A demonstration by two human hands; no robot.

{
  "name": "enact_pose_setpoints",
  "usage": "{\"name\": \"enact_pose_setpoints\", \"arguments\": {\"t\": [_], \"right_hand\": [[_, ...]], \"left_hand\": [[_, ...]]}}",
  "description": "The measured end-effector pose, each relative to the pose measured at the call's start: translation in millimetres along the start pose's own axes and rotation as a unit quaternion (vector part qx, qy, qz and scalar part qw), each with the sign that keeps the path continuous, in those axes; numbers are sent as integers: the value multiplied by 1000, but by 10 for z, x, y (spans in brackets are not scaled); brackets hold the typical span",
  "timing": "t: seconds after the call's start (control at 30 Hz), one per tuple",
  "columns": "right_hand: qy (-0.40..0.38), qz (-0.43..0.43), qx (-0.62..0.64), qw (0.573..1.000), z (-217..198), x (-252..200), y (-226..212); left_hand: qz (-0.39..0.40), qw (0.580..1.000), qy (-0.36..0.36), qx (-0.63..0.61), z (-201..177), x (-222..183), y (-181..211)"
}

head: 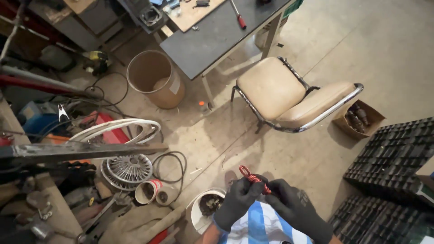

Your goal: Repairing an electronic component by stripping or crimping a wire with a tool

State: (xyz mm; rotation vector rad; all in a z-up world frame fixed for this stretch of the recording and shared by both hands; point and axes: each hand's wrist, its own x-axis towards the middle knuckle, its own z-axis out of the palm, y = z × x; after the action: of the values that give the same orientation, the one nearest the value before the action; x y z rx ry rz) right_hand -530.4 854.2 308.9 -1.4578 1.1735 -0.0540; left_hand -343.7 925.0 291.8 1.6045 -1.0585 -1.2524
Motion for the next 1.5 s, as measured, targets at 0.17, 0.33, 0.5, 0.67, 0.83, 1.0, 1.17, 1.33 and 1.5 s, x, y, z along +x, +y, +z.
{"name": "enact_pose_setpoints", "arguments": {"t": [0.17,0.33,0.5,0.67,0.83,1.0,1.17,1.33,1.5], "right_hand": [[43,-299,-334,893,195,50,438],[-67,-390,-315,863,-2,-163,562],[-75,-404,-347,843,-240,-318,1128],[-241,-242,-76,937,-619,-1018,899],[-289,105,189,932,-674,-1023,1770],[-231,-31,-6,972,-800,-1277,1611],[49,-325,-326,886,-656,-1278,1777],[54,-307,-390,866,-485,-1400,1702],[80,-344,-415,838,-377,-1370,1684]], "left_hand": [[-13,990,65,-123,98,-318,-82],[-57,973,105,-199,511,-704,-283],[-54,971,132,-194,1072,-934,-206],[24,952,160,-261,1689,-1192,-127],[61,976,160,-136,1926,-1431,195],[24,985,167,-47,2053,-1488,274],[-17,985,167,-29,2014,-1543,342],[-69,982,174,-34,1930,-1542,341],[-56,982,180,-22,1767,-1616,253]]}}
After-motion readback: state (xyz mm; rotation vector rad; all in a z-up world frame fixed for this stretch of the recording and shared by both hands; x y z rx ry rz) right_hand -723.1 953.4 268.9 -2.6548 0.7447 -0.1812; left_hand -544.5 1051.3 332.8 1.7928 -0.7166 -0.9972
